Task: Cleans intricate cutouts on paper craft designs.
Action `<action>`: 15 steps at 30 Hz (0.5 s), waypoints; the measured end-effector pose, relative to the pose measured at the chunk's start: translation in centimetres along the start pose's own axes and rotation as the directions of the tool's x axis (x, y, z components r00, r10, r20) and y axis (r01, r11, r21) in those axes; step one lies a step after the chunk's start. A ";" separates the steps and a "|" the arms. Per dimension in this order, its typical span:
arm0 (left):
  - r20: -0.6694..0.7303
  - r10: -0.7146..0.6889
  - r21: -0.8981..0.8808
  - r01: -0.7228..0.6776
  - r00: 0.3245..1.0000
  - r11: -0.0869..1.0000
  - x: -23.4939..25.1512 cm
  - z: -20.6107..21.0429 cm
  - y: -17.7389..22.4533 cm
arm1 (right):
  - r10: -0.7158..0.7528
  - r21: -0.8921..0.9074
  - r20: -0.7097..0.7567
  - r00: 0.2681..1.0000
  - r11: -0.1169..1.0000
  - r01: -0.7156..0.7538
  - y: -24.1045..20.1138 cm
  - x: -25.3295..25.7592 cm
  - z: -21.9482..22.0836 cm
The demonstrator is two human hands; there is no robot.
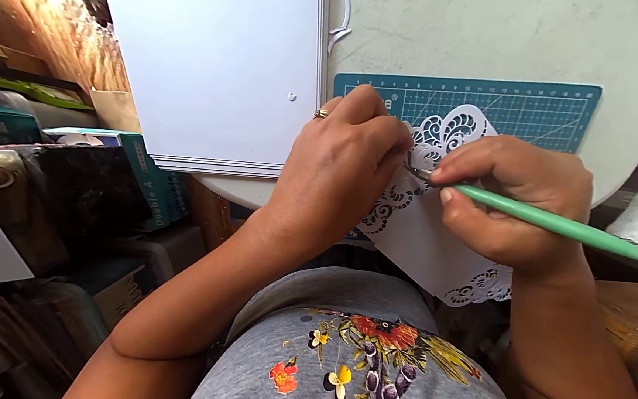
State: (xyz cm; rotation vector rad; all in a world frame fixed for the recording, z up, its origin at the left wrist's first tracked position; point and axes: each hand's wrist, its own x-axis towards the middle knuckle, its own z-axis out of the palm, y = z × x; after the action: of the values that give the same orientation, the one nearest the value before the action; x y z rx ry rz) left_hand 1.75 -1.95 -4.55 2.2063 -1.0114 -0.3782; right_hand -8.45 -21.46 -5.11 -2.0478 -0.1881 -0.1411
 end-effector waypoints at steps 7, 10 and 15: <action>-0.008 0.003 0.009 -0.003 1.000 1.000 -0.1 0.0 0.0 | -0.010 -0.113 0.093 0.996 0.993 0.021 -0.8 0.7 -0.8; 0.002 -0.001 0.009 0.001 1.000 1.000 0.0 0.0 0.0 | -0.023 -0.207 0.169 0.985 0.977 0.058 -1.4 1.6 -1.1; 0.000 -0.004 0.013 0.004 1.000 1.000 0.0 0.0 0.1 | -0.037 -0.183 0.216 0.976 0.980 0.077 -1.0 2.6 -1.3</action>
State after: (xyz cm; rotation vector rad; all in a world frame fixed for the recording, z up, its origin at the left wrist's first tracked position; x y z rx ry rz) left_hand 1.71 -1.98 -4.50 2.2203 -1.0128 -0.3747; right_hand -6.16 -21.97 -3.21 -2.2489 -0.3790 0.0257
